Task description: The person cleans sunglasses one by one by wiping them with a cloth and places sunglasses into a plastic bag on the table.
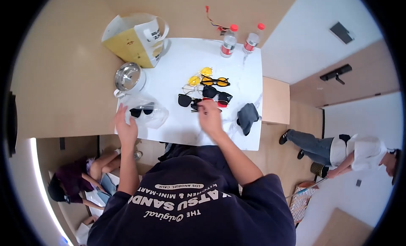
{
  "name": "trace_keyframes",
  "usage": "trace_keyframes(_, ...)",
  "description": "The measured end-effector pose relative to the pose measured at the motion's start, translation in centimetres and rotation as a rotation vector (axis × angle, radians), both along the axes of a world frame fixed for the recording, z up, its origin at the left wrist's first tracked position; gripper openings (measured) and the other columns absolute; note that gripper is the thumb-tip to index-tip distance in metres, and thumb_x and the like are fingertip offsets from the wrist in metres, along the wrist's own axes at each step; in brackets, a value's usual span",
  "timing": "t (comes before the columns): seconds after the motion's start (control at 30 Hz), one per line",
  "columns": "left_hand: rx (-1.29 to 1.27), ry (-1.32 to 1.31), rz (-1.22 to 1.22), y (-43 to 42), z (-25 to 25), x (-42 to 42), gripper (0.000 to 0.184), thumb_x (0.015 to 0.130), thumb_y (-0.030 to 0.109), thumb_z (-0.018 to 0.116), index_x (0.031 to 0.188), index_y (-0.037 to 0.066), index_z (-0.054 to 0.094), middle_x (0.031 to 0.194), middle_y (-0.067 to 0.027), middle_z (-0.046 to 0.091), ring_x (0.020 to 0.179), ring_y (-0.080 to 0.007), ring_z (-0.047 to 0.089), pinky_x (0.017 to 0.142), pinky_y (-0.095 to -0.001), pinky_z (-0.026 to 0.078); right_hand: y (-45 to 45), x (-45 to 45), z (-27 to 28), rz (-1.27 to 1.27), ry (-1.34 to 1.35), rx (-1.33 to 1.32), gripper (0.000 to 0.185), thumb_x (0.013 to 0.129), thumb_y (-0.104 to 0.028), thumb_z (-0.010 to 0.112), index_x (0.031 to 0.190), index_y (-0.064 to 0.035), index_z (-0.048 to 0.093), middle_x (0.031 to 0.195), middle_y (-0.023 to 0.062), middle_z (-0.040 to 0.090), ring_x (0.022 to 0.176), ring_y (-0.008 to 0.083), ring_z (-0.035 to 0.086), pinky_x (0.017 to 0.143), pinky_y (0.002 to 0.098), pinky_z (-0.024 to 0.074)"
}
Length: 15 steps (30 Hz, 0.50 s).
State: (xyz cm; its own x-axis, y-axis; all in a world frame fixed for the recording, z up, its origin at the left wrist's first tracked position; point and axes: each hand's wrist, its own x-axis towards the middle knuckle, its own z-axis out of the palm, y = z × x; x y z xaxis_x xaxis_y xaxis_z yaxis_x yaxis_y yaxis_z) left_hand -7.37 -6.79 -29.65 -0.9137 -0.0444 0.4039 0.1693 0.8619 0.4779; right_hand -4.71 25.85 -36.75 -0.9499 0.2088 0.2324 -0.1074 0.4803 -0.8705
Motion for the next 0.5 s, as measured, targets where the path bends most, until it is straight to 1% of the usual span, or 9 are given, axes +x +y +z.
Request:
trace_keyframes(0.03, 0.034, -0.058, -0.032, -0.2, -0.9, 0.1, 0.040, 0.081, -0.001, 0.065, 0.121, 0.002, 0.064, 0.151, -0.0238, 0.047, 0.134, -0.0438, 0.045, 0.114, -0.0489, 0.036, 2.0, 0.3, -1.0, -0.058, -0.025, 0.045, 0.015, 0.085, -0.002, 0.068, 0.100, -0.0008, 0.068, 0.107, 0.0163, 0.067, 0.099, 0.0361, 0.063, 0.088, 0.0425, 0.0517)
trace_keyframes(0.07, 0.028, -0.071, -0.042, 0.0, -1.0, 0.2, 0.039, 0.081, -0.001, 0.066, 0.120, 0.002, 0.064, 0.152, -0.0248, 0.045, 0.134, -0.0442, 0.044, 0.114, -0.0485, 0.036, 3.7, 0.6, -1.8, -0.121, -0.050, 0.088, 0.015, 0.085, -0.004, 0.068, 0.100, -0.0014, 0.068, 0.106, 0.0159, 0.067, 0.098, 0.0359, 0.062, 0.088, 0.0428, 0.0515)
trace_keyframes(0.13, 0.014, -0.102, -0.077, 1.4, -1.0, 0.5, 0.038, 0.081, 0.000, 0.067, 0.119, 0.003, 0.065, 0.153, -0.0266, 0.043, 0.135, -0.0452, 0.043, 0.115, -0.0479, 0.036, 5.9, 1.4, -1.4, -0.141, -0.074, 0.202, 0.016, 0.085, -0.006, 0.069, 0.100, -0.0019, 0.068, 0.106, 0.0155, 0.067, 0.100, 0.0361, 0.062, 0.088, 0.0431, 0.0514)
trace_keyframes(0.17, 0.078, -0.153, -0.109, 2.0, -1.3, 0.6, 0.038, 0.080, 0.004, 0.069, 0.117, 0.005, 0.066, 0.157, -0.0281, 0.035, 0.140, -0.0478, 0.035, 0.116, -0.0536, 0.031, 6.3, 1.7, -1.2, -0.156, -0.087, 0.258, 0.017, 0.085, -0.008, 0.070, 0.101, -0.0021, 0.068, 0.106, 0.0153, 0.066, 0.100, 0.0361, 0.061, 0.088, 0.0432, 0.0513)
trace_keyframes(0.27, -0.147, -0.055, 0.019, 6.0, 0.7, 1.8, 0.038, 0.078, 0.007, 0.071, 0.116, 0.011, 0.066, 0.160, -0.0247, 0.030, 0.146, -0.0494, 0.026, 0.118, -0.0582, 0.022, 6.3, 1.8, -1.6, -0.068, -0.086, 0.310, 0.020, 0.085, -0.010, 0.070, 0.103, -0.0027, 0.068, 0.108, 0.0151, 0.067, 0.103, 0.0363, 0.061, 0.089, 0.0436, 0.0510)
trace_keyframes(0.3, -0.162, -0.003, 0.000, 7.0, 1.2, 2.1, 0.037, 0.077, 0.009, 0.072, 0.114, 0.010, 0.067, 0.161, -0.0241, 0.028, 0.146, -0.0514, 0.022, 0.117, -0.0620, 0.019, 5.9, 1.6, -1.9, -0.035, -0.094, 0.323, 0.024, 0.083, -0.009, 0.071, 0.106, -0.0020, 0.068, 0.110, 0.0148, 0.066, 0.103, 0.0367, 0.061, 0.089, 0.0445, 0.0517)
trace_keyframes(0.4, -0.111, 0.030, -0.132, 9.7, 1.5, 3.5, 0.036, 0.078, 0.009, 0.071, 0.114, 0.009, 0.067, 0.160, -0.0239, 0.029, 0.146, -0.0518, 0.023, 0.116, -0.0619, 0.019, 4.1, 0.7, -3.0, 0.031, -0.034, 0.406, 0.029, 0.080, -0.009, 0.072, 0.107, -0.0007, 0.067, 0.110, 0.0150, 0.067, 0.103, 0.0368, 0.061, 0.088, 0.0454, 0.0527)
trace_keyframes(0.43, -0.068, 0.055, -0.196, 10.6, 1.6, 3.8, 0.032, 0.078, 0.007, 0.069, 0.110, 0.007, 0.067, 0.156, -0.0255, 0.035, 0.142, -0.0525, 0.028, 0.114, -0.0621, 0.024, 3.6, 0.3, -3.2, 0.037, -0.068, 0.451, 0.030, 0.078, -0.008, 0.070, 0.107, -0.0003, 0.068, 0.111, 0.0156, 0.067, 0.104, 0.0362, 0.061, 0.084, 0.0469, 0.0535)
trace_keyframes(0.5, 0.047, -0.005, -0.305, 11.3, 0.7, 4.2, 0.029, 0.078, 0.006, 0.070, 0.106, 0.007, 0.067, 0.153, -0.0240, 0.040, 0.141, -0.0518, 0.031, 0.113, -0.0607, 0.027, 2.5, -0.2, -3.5, 0.030, -0.133, 0.529, 0.030, 0.077, -0.007, 0.069, 0.107, -0.0009, 0.068, 0.111, 0.0159, 0.067, 0.104, 0.0355, 0.062, 0.083, 0.0471, 0.0533)
